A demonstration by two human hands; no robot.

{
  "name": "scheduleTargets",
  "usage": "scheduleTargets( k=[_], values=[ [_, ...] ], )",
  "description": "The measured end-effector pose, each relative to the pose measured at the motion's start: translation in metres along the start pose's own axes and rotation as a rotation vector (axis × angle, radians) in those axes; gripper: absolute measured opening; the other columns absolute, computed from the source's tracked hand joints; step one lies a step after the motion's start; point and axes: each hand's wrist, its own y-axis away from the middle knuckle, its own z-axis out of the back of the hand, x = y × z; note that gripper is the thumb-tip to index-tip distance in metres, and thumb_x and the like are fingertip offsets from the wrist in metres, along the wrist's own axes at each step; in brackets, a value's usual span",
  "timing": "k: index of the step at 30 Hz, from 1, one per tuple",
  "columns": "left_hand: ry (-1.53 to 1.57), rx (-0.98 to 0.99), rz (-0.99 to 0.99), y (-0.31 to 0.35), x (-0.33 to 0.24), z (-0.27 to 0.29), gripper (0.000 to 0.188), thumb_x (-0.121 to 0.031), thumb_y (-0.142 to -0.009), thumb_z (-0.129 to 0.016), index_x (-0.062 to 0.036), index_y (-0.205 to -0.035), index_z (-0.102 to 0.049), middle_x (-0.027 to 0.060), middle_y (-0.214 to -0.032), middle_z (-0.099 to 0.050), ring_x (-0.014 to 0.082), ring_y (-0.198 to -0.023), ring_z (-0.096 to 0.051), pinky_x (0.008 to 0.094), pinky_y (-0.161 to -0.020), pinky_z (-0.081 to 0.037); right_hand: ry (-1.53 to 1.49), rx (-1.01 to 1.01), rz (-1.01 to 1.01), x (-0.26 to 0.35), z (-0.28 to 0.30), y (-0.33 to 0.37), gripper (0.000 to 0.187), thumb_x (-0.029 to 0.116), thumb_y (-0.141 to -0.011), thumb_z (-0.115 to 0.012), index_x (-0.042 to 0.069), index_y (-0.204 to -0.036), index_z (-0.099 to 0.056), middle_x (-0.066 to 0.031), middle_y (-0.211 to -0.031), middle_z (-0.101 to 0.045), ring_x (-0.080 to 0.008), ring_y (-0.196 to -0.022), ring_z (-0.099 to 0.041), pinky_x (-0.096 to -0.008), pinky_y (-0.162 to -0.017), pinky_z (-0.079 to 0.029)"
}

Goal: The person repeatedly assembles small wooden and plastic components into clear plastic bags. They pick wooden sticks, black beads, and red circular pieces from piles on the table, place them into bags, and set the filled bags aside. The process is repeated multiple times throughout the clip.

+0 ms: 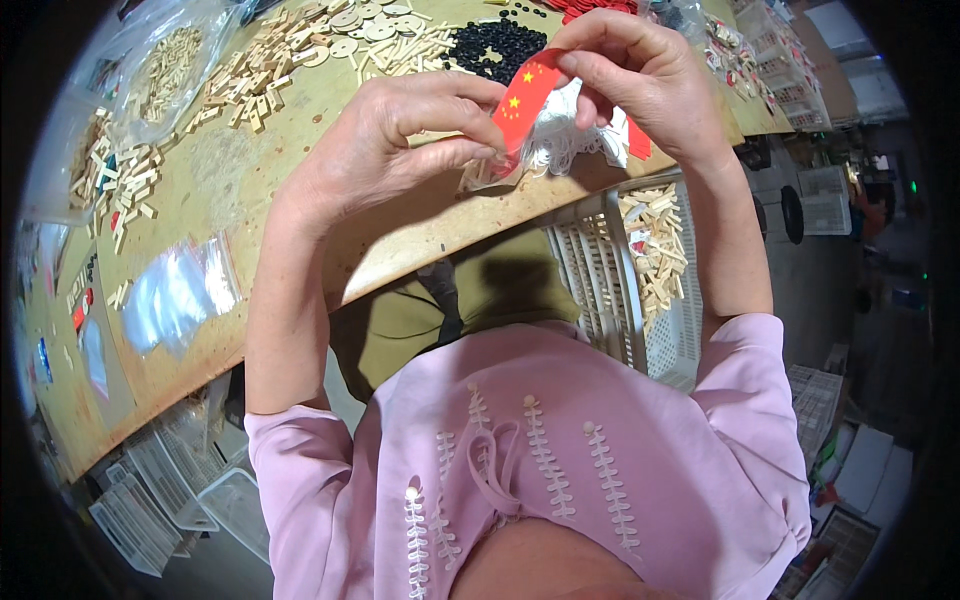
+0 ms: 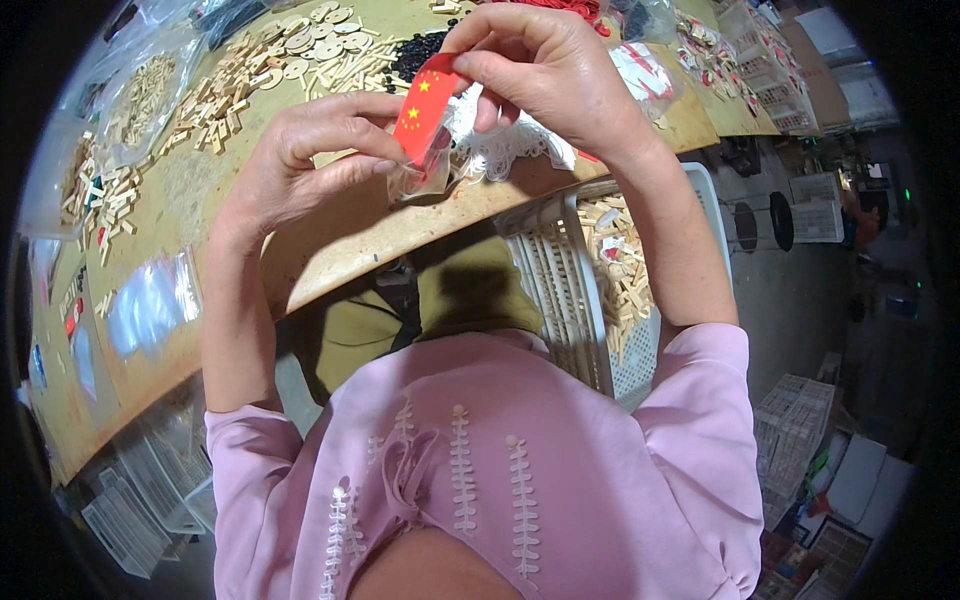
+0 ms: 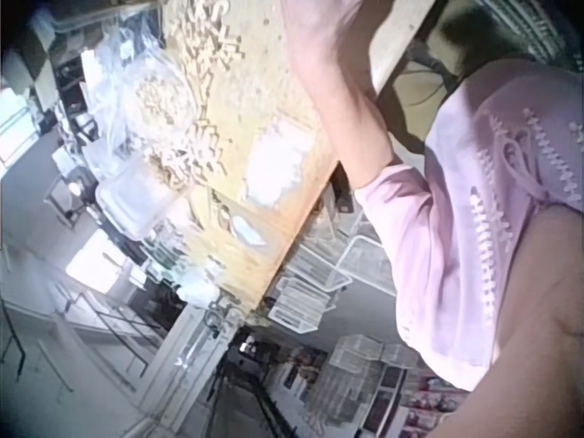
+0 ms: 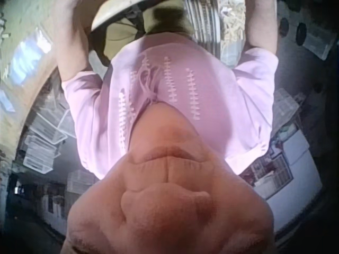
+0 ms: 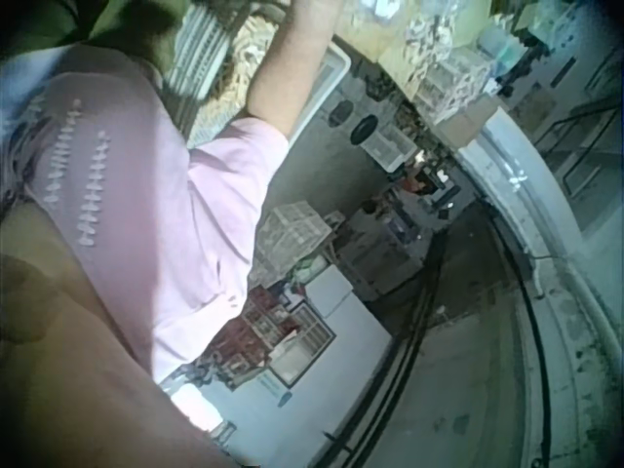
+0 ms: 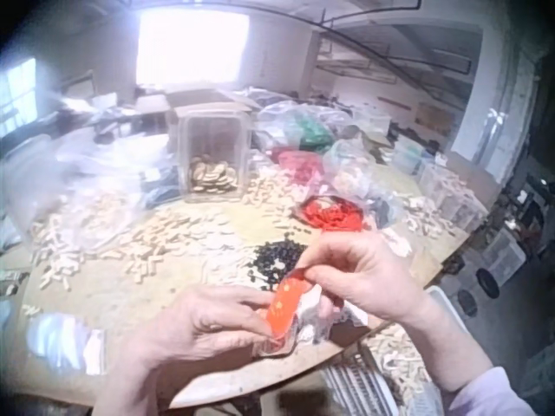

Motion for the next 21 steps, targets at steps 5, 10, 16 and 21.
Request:
scheduleTargets(
  k=[5,10,16,21],
  values=[
    [0.017,-0.024,-0.025,-0.003,-0.006,0.002,0.011,-0.012,-0.089,-0.075,-0.0038,-0.097,-0.076,0.0139,-0.113,-0.074,0.0271,-0.099,-0.072,0.0361,-0.085,-0.057,-0.008,0.113,-0.057,0.007,-0.001,-0.003,0.011,0.006,-0.101,-0.062,0.000,-0.108,-0.069,-0.0035,-0.082,-0.071,-0.0057,-0.056,-0.064,-0.0191,-0.049,-0.050],
    [0.035,-0.029,-0.003,-0.002,-0.002,0.000,0.012,-0.012,-0.089,-0.074,-0.0035,-0.097,-0.076,0.0129,-0.113,-0.074,0.0267,-0.098,-0.072,0.0357,-0.085,-0.057,0.185,0.208,-0.040,0.004,-0.017,-0.009,0.010,0.012,-0.101,-0.066,0.002,-0.103,-0.070,-0.0014,-0.083,-0.071,-0.0034,-0.045,-0.055,-0.0180,-0.040,-0.042],
    [-0.029,-0.080,-0.009,-0.003,-0.006,0.006,0.012,-0.012,-0.088,-0.075,-0.0034,-0.097,-0.076,0.0120,-0.112,-0.073,0.0259,-0.098,-0.072,0.0354,-0.085,-0.057,0.070,0.177,-0.083,0.012,-0.009,-0.016,0.013,0.010,-0.101,-0.065,0.002,-0.110,-0.067,-0.0040,-0.080,-0.070,-0.0061,-0.051,-0.061,-0.0183,-0.045,-0.047],
    [-0.022,-0.070,0.012,-0.003,-0.007,0.004,0.011,-0.011,-0.088,-0.075,-0.0035,-0.096,-0.076,0.0118,-0.114,-0.072,0.0255,-0.101,-0.071,0.0353,-0.087,-0.056,0.442,0.283,0.020,0.005,-0.022,-0.014,0.008,0.010,-0.100,-0.063,0.004,-0.103,-0.068,0.0015,-0.077,-0.067,-0.0022,-0.048,-0.057,-0.0186,-0.041,-0.043]
  ],
)
